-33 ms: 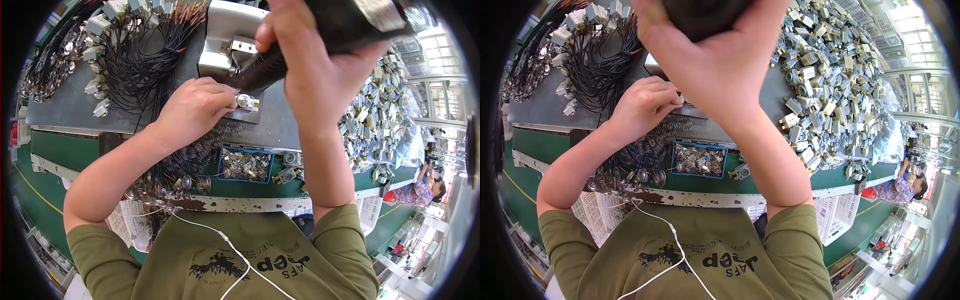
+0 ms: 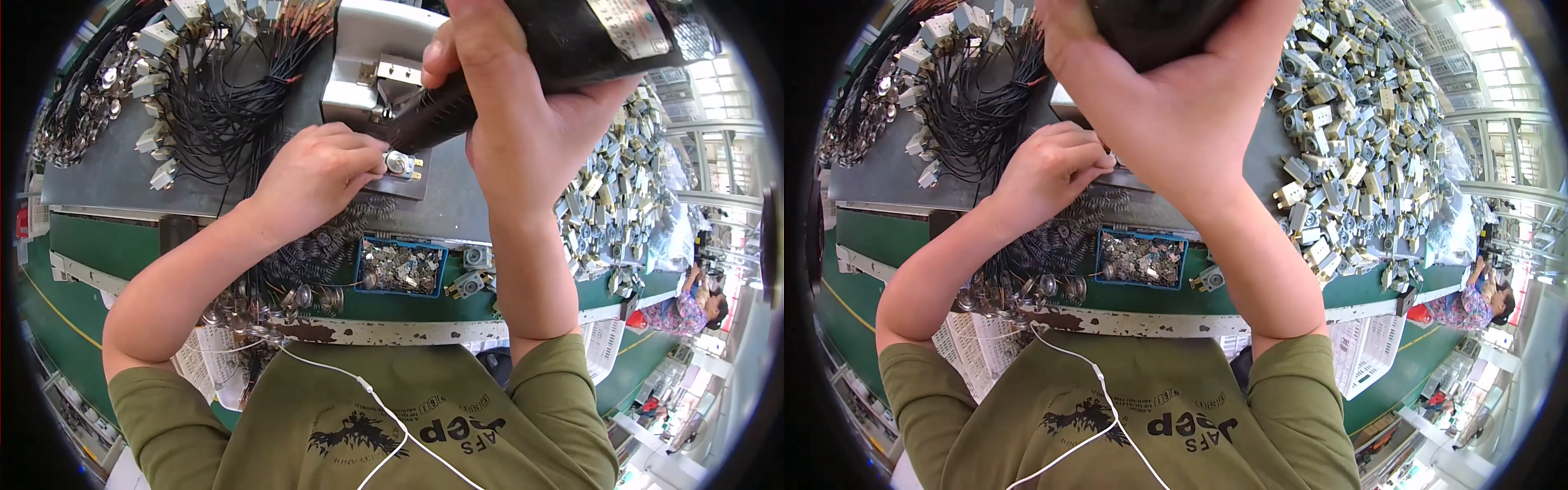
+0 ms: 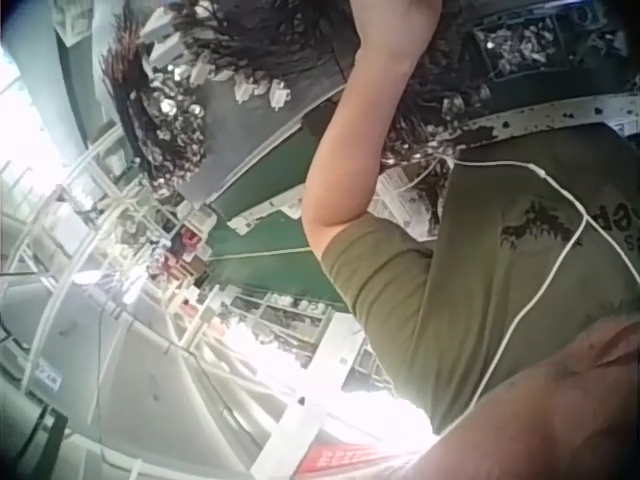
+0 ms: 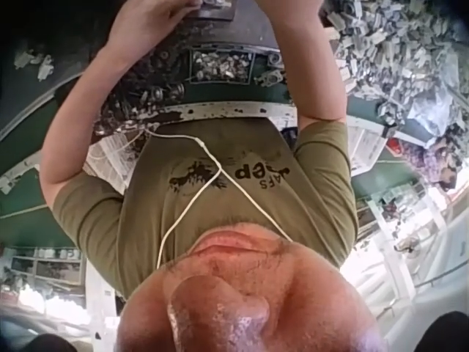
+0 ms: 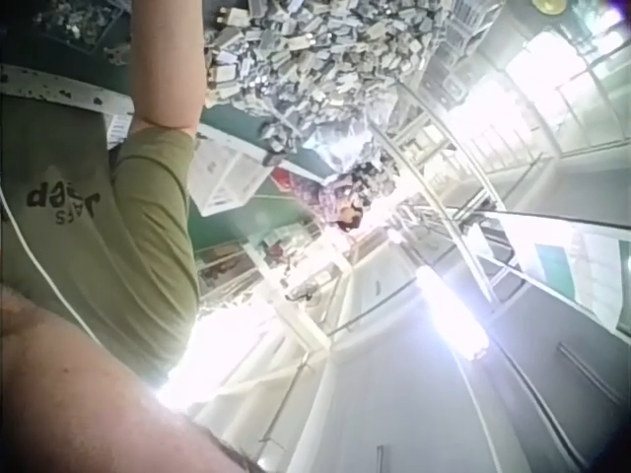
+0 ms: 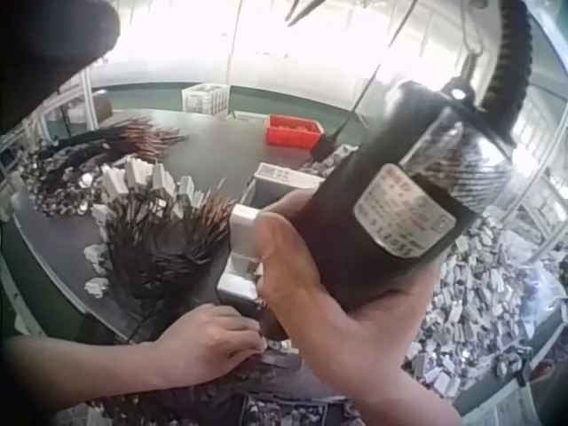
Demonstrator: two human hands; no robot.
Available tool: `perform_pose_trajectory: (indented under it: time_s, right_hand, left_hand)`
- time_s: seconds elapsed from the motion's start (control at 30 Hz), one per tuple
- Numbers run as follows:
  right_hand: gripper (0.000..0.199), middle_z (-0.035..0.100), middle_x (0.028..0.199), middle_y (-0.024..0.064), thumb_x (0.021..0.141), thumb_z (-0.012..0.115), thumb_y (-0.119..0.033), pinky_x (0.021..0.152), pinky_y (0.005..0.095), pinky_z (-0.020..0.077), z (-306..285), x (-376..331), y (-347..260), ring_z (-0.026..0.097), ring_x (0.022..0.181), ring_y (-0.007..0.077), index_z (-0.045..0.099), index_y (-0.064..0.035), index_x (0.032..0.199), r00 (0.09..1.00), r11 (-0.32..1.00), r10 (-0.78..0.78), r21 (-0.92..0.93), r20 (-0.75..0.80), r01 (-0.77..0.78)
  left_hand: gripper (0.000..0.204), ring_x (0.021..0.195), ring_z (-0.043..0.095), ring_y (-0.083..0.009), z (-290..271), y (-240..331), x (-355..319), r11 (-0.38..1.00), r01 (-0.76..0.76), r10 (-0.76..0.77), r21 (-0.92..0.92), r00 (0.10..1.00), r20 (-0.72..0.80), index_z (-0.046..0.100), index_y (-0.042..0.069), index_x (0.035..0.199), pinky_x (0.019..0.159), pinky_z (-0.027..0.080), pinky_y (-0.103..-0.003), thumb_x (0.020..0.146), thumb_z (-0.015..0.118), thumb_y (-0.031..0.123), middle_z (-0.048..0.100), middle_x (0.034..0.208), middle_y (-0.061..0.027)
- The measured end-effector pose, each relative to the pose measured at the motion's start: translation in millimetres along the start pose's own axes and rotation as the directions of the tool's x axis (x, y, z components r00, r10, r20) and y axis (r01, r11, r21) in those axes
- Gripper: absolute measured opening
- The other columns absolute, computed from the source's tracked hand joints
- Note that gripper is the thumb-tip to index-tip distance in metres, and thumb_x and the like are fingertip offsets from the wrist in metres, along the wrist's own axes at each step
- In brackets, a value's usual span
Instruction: Assembling and securing electrical components using hand tools and a stationary machine at a factory workstation.
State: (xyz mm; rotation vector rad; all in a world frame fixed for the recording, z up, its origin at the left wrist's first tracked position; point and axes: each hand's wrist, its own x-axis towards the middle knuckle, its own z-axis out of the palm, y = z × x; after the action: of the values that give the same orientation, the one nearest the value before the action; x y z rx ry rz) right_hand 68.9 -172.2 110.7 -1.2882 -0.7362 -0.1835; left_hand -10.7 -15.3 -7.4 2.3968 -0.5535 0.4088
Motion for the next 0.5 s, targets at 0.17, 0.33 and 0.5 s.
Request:
perform_pose_trajectory:
  time_s: [0.17, 0.33, 0.5]
  right_hand:
    - [0.02, 0.071, 0.084, 0.0072, 0.087, 0.078, 0.007, 0.06, 0.0228, 0.055, 6, -7, 14, 0.068, 0.069, 0.0101, 0.064, 0.0034, 0.101, 0.998, 0.998, 0.014, 0.066, -0.065, -0.01]
    - [0.04, 0.07, 0.092, 0.0092, 0.087, 0.076, 0.009, 0.063, 0.0244, 0.057, 9, -15, 9, 0.069, 0.077, 0.0114, 0.053, 0.0043, 0.119, 1.0, 0.993, 0.015, 0.12, -0.015, -0.013]
    - [0.06, 0.068, 0.1, 0.0107, 0.087, 0.075, 0.01, 0.067, 0.0259, 0.0586, 16, -18, 16, 0.069, 0.082, 0.0139, 0.037, 0.0009, 0.133, 0.995, 0.986, 0.071, 0.155, -0.074, -0.058]
  left_hand:
    - [0.01, 0.092, 0.066, -0.0291, -1, 0, 5, 1.0, 0.015, -0.015, -0.027, 1.0, 0.015, 0.067, 0.006, 0.089, 0.081, 0.053, -0.042, 0.081, 0.074, 0.006, 0.072, 0.095, -0.0047]
    - [0.011, 0.089, 0.065, -0.0293, -4, 4, 4, 1.0, 0.027, -0.026, -0.007, 0.999, 0.037, 0.064, 0.006, 0.088, 0.08, 0.053, -0.042, 0.082, 0.073, 0.006, 0.069, 0.089, -0.0051]
    - [0.011, 0.088, 0.064, -0.0294, -3, 5, 5, 1.0, 0.0, 0.0, 0.004, 0.999, 0.032, 0.063, 0.006, 0.087, 0.079, 0.052, -0.042, 0.082, 0.073, 0.007, 0.067, 0.088, -0.0047]
